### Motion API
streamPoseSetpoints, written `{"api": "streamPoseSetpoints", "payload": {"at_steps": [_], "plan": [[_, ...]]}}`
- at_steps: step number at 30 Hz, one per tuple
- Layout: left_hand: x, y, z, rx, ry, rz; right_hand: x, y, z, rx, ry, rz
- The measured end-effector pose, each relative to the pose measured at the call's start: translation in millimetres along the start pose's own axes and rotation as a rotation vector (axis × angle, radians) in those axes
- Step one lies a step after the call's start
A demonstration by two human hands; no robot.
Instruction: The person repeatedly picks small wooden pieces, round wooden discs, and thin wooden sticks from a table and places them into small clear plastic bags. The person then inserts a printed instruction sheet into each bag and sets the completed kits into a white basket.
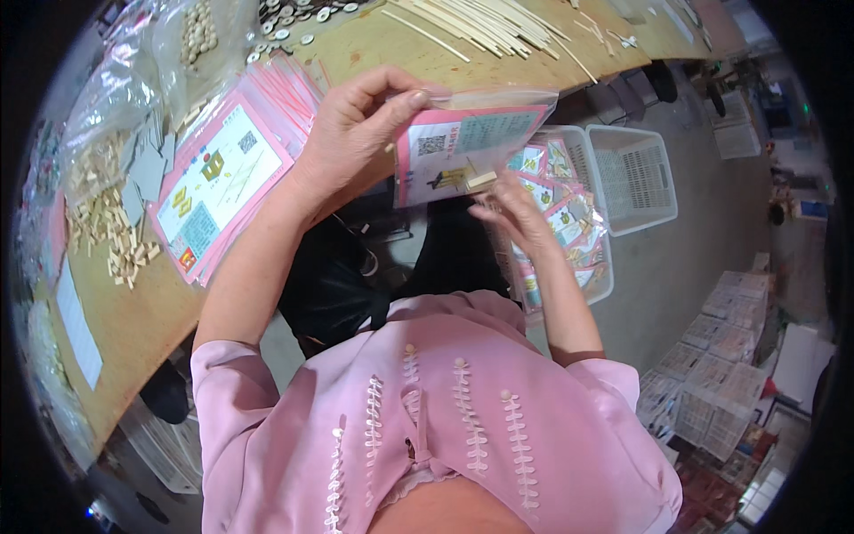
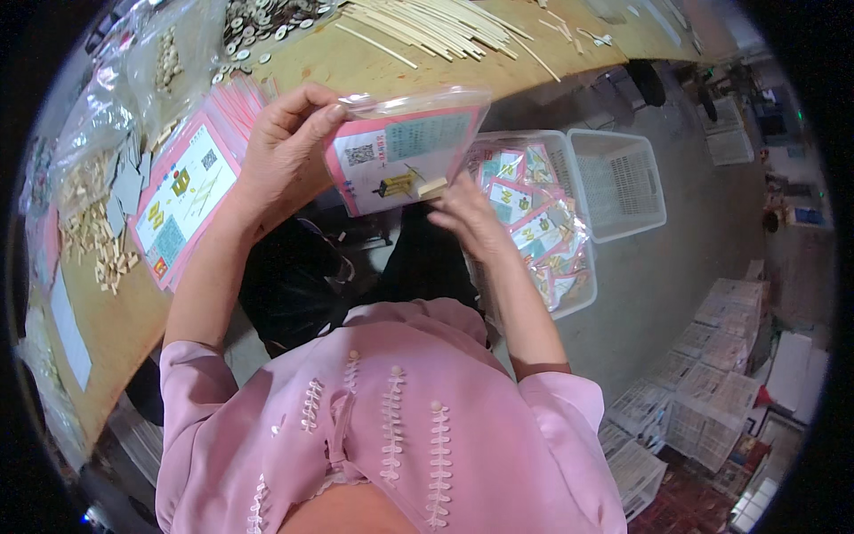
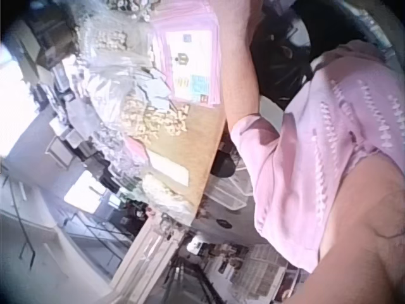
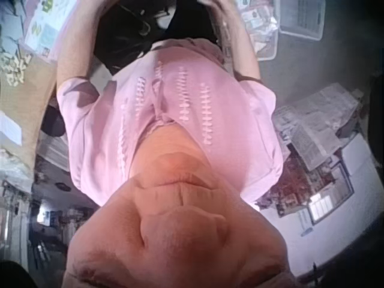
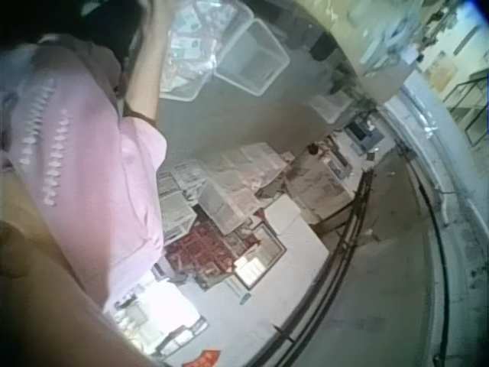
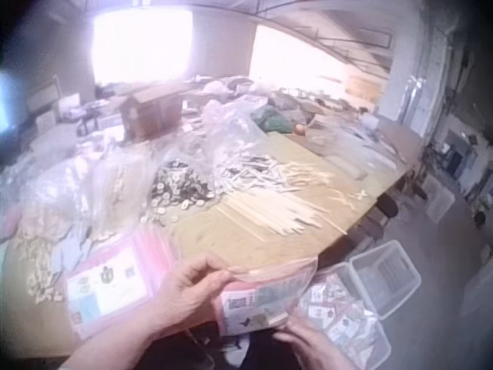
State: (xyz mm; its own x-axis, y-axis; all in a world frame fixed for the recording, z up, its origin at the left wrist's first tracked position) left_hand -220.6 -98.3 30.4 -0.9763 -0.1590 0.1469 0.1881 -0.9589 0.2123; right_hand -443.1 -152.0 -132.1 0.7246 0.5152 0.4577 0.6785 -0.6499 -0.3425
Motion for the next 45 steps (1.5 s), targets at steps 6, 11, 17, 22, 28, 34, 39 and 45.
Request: {"api": "streamPoseSetpoints", "payload": {"at_steps": [6, 11, 17, 22, 28, 34, 39, 45], "plan": [[-10.3, -10.0, 11.1, -0.062, -0.305, 0.119, 66.1, 21.3, 74.8, 0.135, 0.744, -0.289], [-56.6, -65.3, 45.2, 0.083, 0.023, 0.391, 104.0, 8.4, 68.8, 0.154, 0.817, -0.331], [-76.7, -192.1, 76.4, 0.149, 0.768, 0.588, 116.0, -8.0, 108.6, 0.309, 0.614, -0.302], [-48.7, -250.6, 84.0, 0.130, 1.272, 0.386, 100.5, 1.1, 156.0, 0.310, 0.213, -0.314], [-63.4, -288.5, 37.9, -0.283, 1.094, 0.394, 118.1, 10.4, 149.4, 0.384, 0.186, -0.296], [-66.0, -287.5, -1.0, -0.404, 0.739, 0.230, 126.0, 17.3, 147.5, 0.348, 0.212, -0.301], [-64.9, -298.2, -49.9, -0.694, -0.094, 0.313, 124.0, 16.2, 144.4, 0.186, 0.108, -0.378], [-77.4, -295.7, -51.8, -0.787, 0.709, -0.082, 119.1, 15.7, 153.7, 0.385, 0.247, -0.271]]}}
Point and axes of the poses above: each hand's wrist, its own y-axis towards the middle knuckle, its own x-axis out of the palm, z = x × y, the point moved 10 cm from there along y, towards the middle knuckle, and after that the axes turned 5 degrees about y, right-handed, at the moved point
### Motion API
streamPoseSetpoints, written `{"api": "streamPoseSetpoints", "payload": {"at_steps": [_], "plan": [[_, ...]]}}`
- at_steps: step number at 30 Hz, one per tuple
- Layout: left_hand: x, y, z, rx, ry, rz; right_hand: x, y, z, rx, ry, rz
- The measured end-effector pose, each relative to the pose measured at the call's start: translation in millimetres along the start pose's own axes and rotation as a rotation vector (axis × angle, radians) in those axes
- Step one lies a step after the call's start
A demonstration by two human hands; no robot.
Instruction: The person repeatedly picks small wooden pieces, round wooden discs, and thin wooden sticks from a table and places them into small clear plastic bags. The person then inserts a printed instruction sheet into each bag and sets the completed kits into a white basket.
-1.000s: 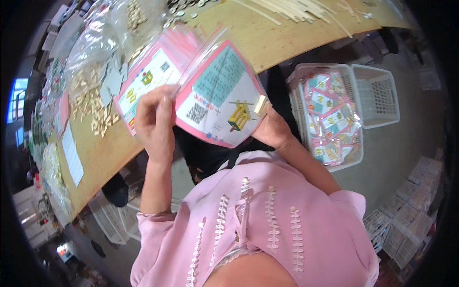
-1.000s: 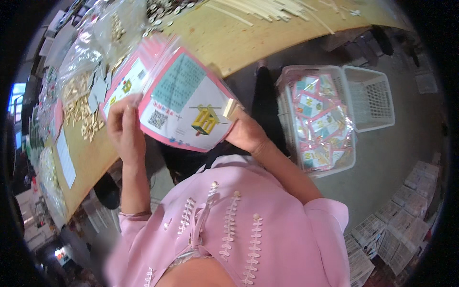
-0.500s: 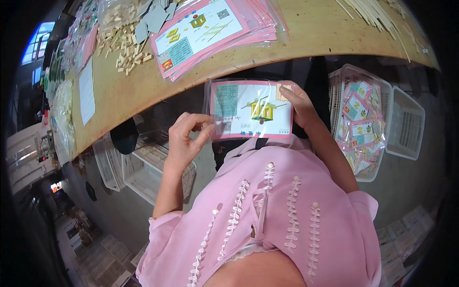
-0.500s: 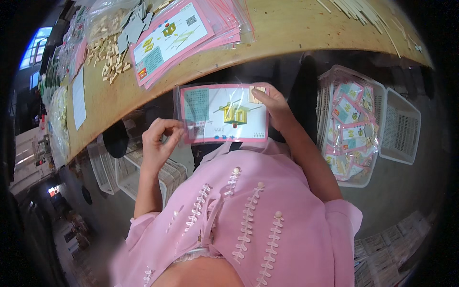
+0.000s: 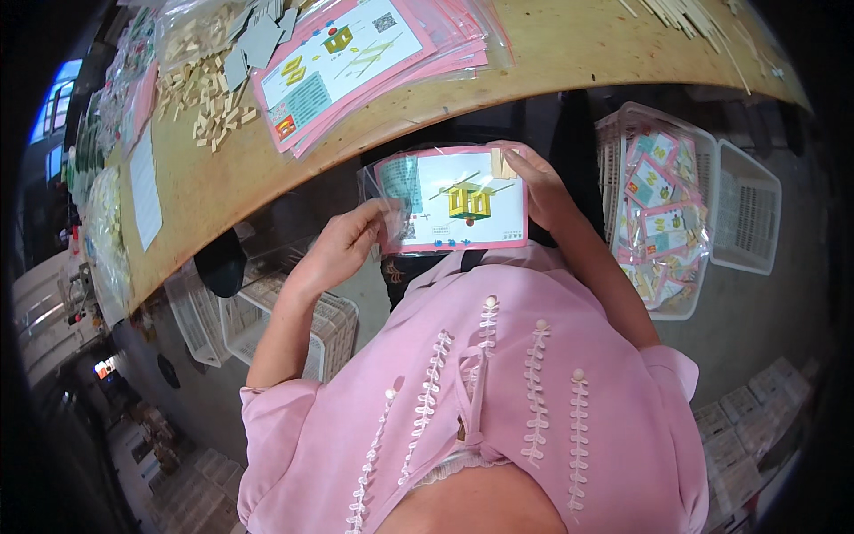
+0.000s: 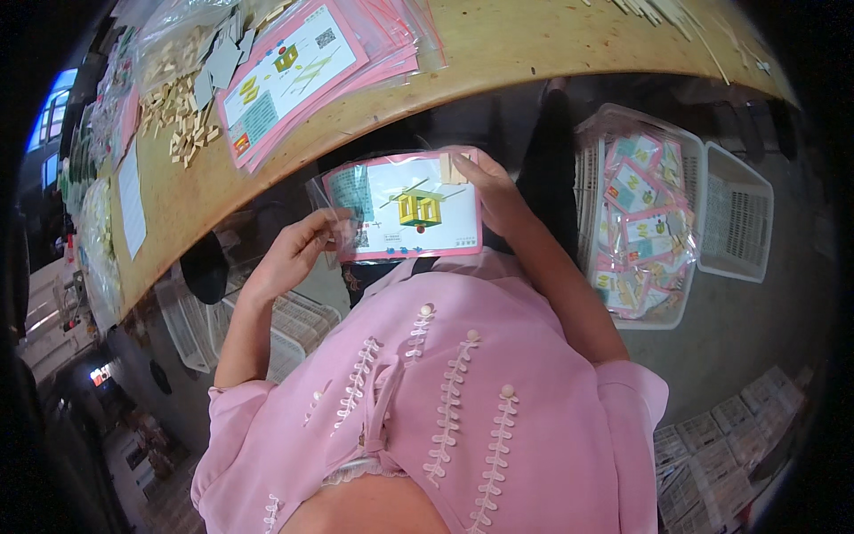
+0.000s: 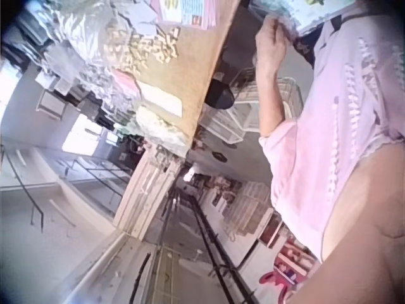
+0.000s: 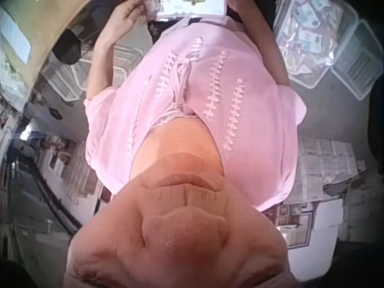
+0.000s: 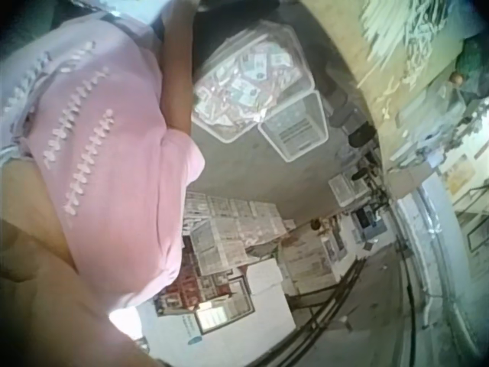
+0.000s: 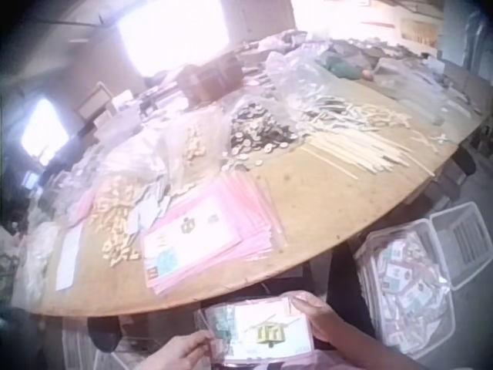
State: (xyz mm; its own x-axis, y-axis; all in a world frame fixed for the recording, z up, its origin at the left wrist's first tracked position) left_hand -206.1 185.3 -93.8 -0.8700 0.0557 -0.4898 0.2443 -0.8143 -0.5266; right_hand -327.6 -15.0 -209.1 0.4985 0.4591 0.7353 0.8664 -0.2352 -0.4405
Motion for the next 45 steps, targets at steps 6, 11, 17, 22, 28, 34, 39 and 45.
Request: {"api": "streamPoseSetpoints", "payload": {"at_steps": [6, 11, 17, 22, 28, 34, 39, 45], "plan": [[-2.7, -6.1, 16.6, -0.118, 0.072, -0.064, 11.2, -6.8, -7.3, -0.002, -0.118, 0.034], [33.7, 2.6, 0.2, -0.226, -0.873, -0.095, 17.9, -7.8, -7.2, -0.001, -0.075, 0.015], [50.1, 24.9, 12.2, -0.048, -0.893, -0.249, 16.4, -6.9, -7.2, -0.002, -0.016, 0.017], [47.5, 47.6, 2.6, -0.151, -0.948, -0.095, 22.0, -10.2, -12.8, -0.030, -0.082, -0.005], [64.5, 65.7, 16.1, -0.154, -1.197, -0.215, 24.6, -14.7, -33.6, -0.455, -0.894, -0.208], [53.3, 79.4, 32.4, -0.014, -0.911, -0.072, 10.8, -7.9, -5.3, 0.032, 0.119, -0.086], [48.6, 84.3, 40.0, 0.125, -0.788, 0.041, 9.9, -6.4, -0.9, 0.032, -0.103, -0.044], [46.3, 85.6, 38.5, 0.172, -0.726, 0.045, 6.2, -11.3, 2.0, 0.103, 0.050, 0.028]]}}
Point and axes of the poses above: each hand's wrist, its own y-axis towards the middle knuckle, its own x-axis out of the palm, z = x × y, the point moved 10 cm from there along y, towards the middle knuckle, and after that the axes turned 5 degrees about y, right-handed, at the moved point
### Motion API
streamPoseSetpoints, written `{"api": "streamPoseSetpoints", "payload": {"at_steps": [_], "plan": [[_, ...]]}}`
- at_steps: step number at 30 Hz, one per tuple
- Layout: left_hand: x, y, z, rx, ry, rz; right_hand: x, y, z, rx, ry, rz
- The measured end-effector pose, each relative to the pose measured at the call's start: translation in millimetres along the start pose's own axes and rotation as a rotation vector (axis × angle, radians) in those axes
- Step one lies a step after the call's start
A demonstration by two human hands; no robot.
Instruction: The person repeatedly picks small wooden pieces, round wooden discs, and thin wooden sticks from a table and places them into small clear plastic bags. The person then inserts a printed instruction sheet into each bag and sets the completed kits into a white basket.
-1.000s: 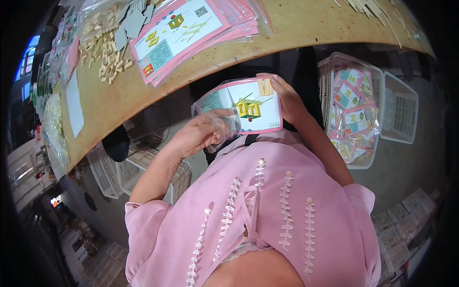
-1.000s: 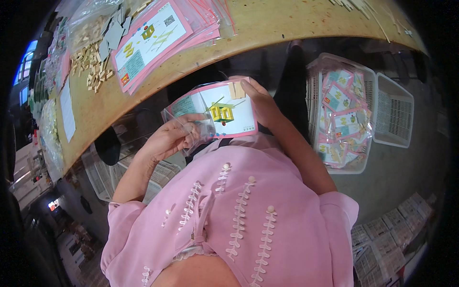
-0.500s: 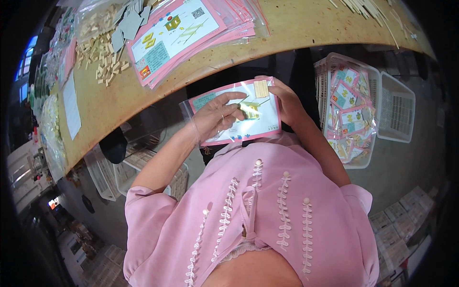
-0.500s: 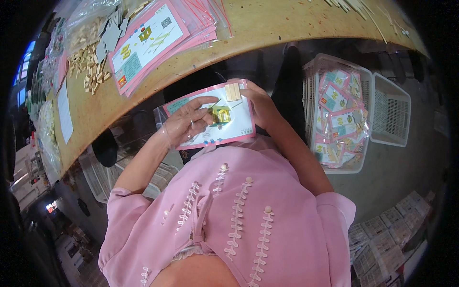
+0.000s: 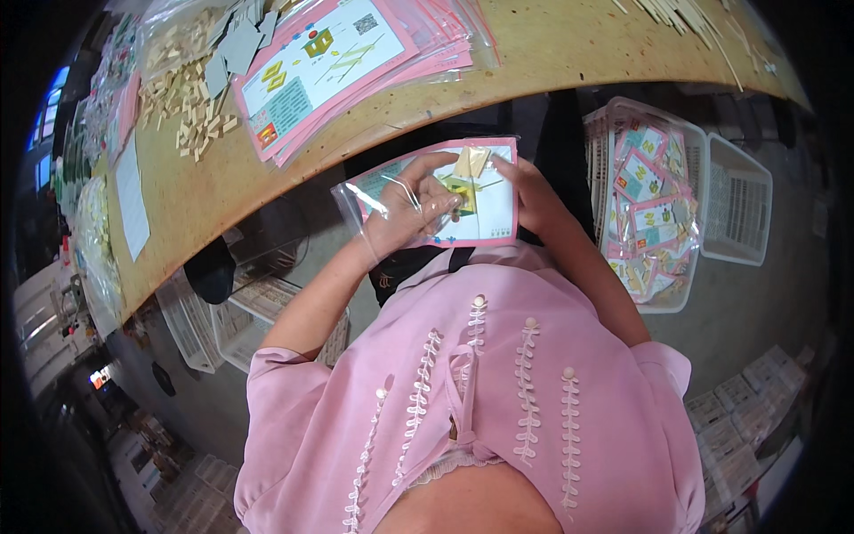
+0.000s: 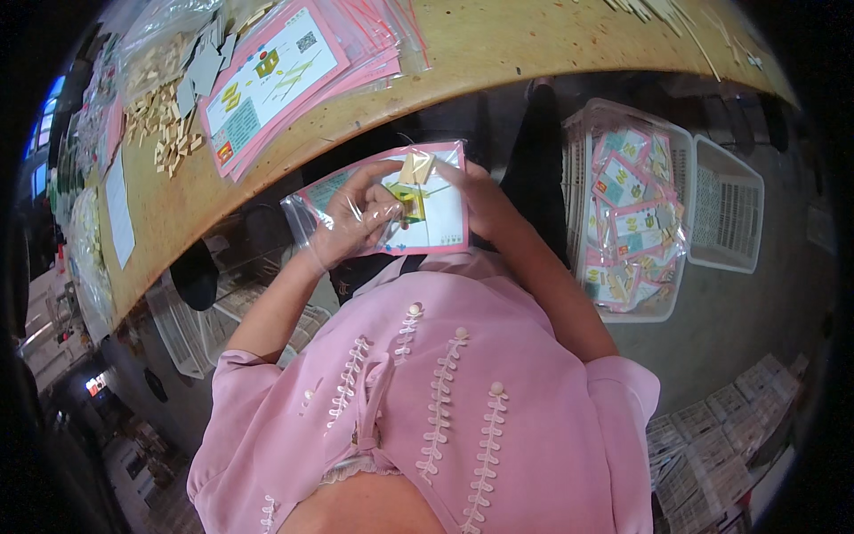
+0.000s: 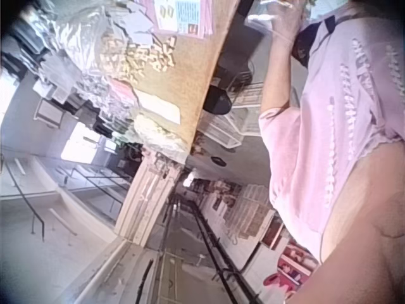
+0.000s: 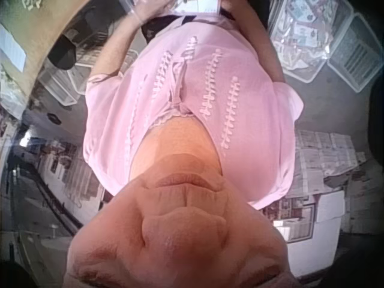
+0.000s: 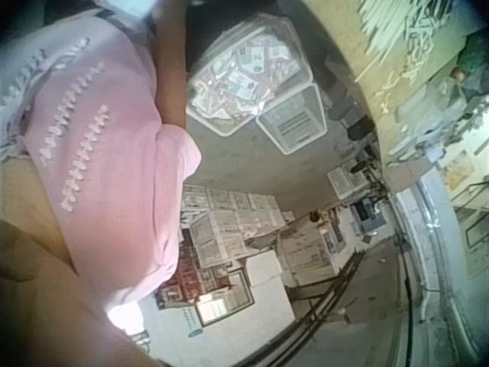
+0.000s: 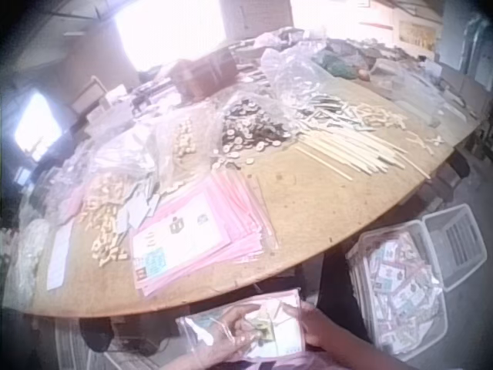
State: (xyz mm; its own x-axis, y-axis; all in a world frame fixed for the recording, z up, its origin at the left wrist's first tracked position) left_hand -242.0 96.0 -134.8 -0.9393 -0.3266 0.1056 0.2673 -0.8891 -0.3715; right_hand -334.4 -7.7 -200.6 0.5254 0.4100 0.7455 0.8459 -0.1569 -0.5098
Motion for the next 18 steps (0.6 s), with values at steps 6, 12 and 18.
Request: {"api": "streamPoseSetpoints", "payload": {"at_steps": [6, 12, 18], "plan": [[-9.3, -5.9, 23.8, 0.271, 0.768, 0.204, -21.4, 15.1, 1.7, -0.048, -0.169, 0.036], [-10.4, -5.1, 37.6, 0.412, 0.916, 0.307, -9.0, 9.0, 6.5, -0.020, -0.067, 0.147], [-7.9, 0.2, 33.9, 0.393, 0.837, 0.313, -12.6, 10.2, 3.0, -0.087, -0.319, 0.141]]}}
Point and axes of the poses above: each hand's wrist, its own y-axis towards the middle knuckle, its own x-axis out of the palm, z = x × y, the point moved 10 cm from there along y, towards the middle knuckle, and after that the axes turned 5 degrees about y, right-handed, at the moved point
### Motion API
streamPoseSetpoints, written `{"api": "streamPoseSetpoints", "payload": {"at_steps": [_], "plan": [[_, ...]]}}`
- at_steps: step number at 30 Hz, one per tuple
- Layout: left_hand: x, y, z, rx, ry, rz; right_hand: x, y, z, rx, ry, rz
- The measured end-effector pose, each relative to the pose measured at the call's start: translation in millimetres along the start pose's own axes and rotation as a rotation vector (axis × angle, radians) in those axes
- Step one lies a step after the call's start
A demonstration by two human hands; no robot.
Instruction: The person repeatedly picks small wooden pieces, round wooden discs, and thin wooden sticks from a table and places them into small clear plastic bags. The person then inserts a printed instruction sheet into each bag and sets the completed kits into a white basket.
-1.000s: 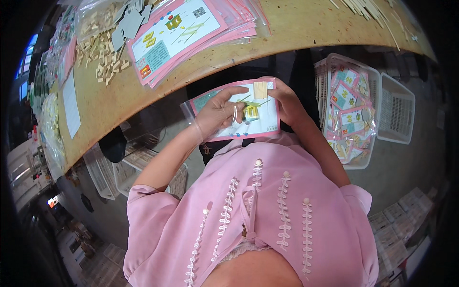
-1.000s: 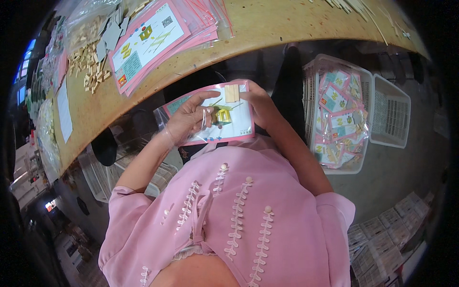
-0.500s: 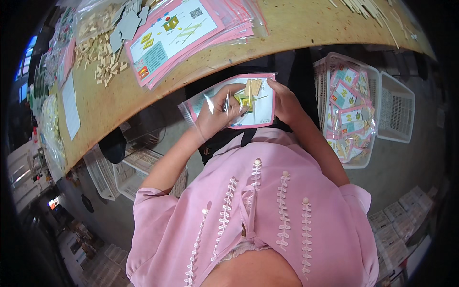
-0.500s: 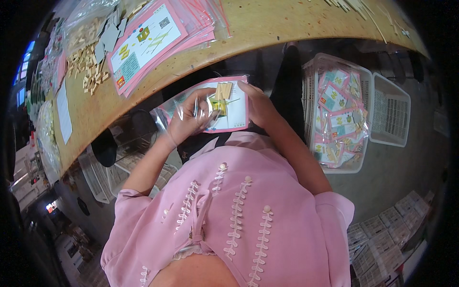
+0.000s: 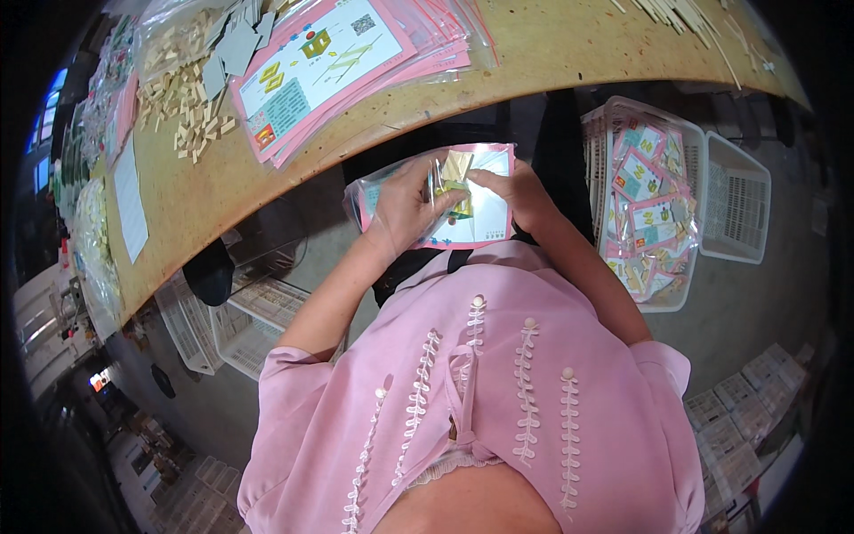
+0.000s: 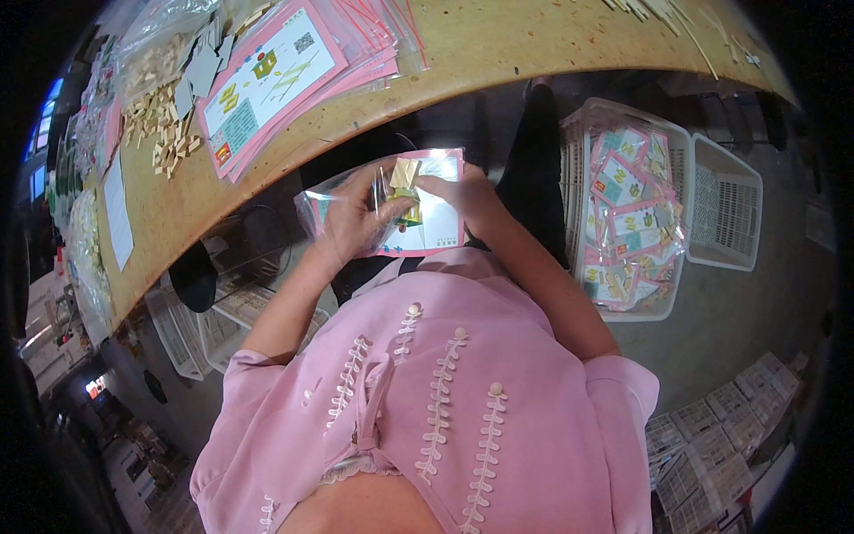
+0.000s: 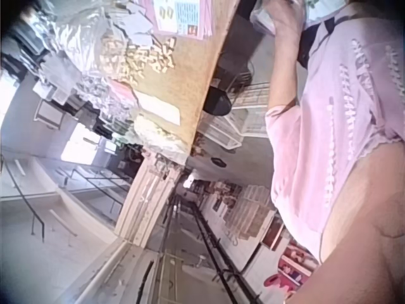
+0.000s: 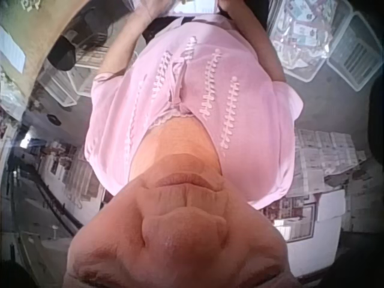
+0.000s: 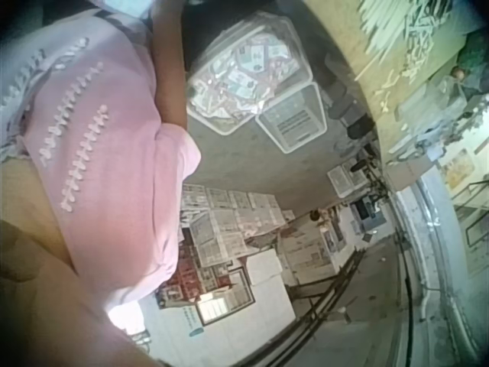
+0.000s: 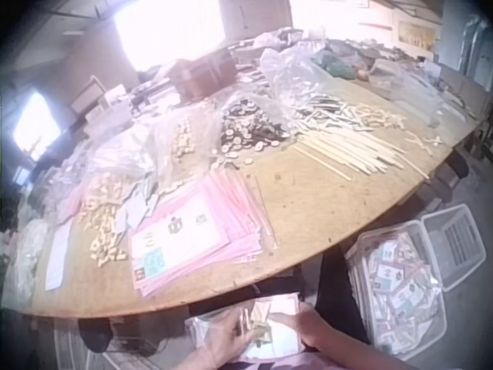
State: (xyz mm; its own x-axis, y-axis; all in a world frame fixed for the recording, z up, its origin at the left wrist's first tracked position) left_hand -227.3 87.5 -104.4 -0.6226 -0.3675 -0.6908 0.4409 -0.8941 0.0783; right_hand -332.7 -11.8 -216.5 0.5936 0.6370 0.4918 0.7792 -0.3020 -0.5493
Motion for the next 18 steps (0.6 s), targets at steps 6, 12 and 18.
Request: {"api": "streamPoseSetpoints", "payload": {"at_steps": [6, 12, 18], "plan": [[6.8, 0.5, -13.0, -0.121, -0.154, -0.079, 0.9, -4.3, -7.3, -0.065, -0.205, 0.007], [27.7, -12.5, -35.7, -0.480, -0.821, -0.090, -1.4, -4.7, -1.2, -0.055, -0.190, -0.047], [31.9, -9.4, -31.2, -0.500, -0.894, -0.277, -10.5, -0.6, 11.5, 0.028, -0.108, -0.023]]}}
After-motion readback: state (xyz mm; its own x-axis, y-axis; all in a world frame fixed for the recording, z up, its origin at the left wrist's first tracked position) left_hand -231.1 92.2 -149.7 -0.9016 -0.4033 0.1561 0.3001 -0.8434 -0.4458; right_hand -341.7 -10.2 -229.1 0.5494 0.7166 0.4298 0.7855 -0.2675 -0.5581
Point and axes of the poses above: each hand's wrist, its own y-axis towards the middle knuckle, its own x-axis out of the palm, z = x × y, the point moved 10 cm from there along y, towards the middle knuckle, and after that the axes turned 5 degrees about y, right-handed, at the moved point
